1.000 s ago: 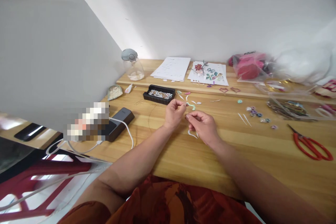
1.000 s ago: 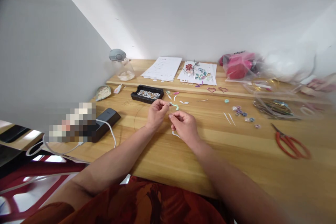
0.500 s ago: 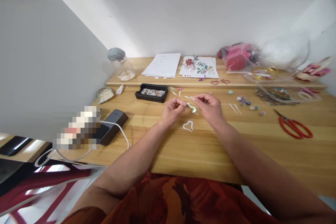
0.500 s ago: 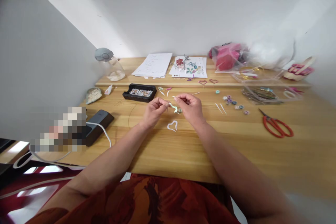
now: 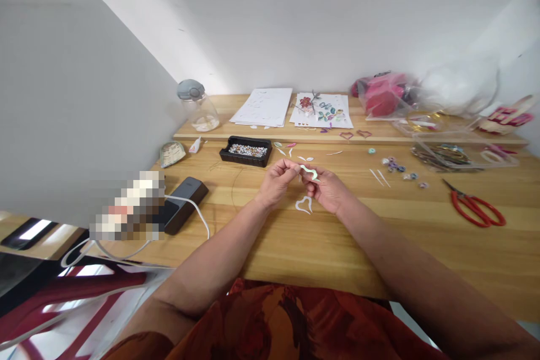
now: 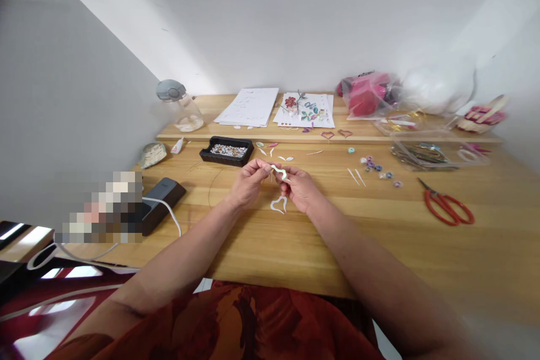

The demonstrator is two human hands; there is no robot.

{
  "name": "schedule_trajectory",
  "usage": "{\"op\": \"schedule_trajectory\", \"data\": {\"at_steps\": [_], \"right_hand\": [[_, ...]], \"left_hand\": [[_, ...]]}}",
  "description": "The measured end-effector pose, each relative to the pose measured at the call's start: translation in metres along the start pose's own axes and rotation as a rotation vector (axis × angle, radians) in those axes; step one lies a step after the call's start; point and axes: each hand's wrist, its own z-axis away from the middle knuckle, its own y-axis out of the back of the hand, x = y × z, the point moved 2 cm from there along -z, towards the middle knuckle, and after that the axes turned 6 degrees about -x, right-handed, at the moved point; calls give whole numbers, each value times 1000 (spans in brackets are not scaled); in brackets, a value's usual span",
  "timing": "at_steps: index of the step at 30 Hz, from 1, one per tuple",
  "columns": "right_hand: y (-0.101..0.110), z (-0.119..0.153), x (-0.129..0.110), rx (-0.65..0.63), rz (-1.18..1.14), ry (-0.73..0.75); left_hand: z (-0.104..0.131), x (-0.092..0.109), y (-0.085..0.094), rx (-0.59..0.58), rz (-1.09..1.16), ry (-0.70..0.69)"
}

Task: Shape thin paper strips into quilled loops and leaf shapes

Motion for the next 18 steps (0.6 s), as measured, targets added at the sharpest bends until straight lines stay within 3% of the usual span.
{"op": "schedule_trajectory", "data": {"at_steps": [8, 14, 18], "right_hand": [[-15, 10, 12, -33, -54, -59], [-21, 15, 14, 60, 94, 76], [-24, 17, 17, 37, 108, 111]], "left_hand": [[-1, 2, 5, 222, -71, -63], [-3, -2, 10, 324, -184, -94], [-1, -2, 11, 363, -294, -104]]}}
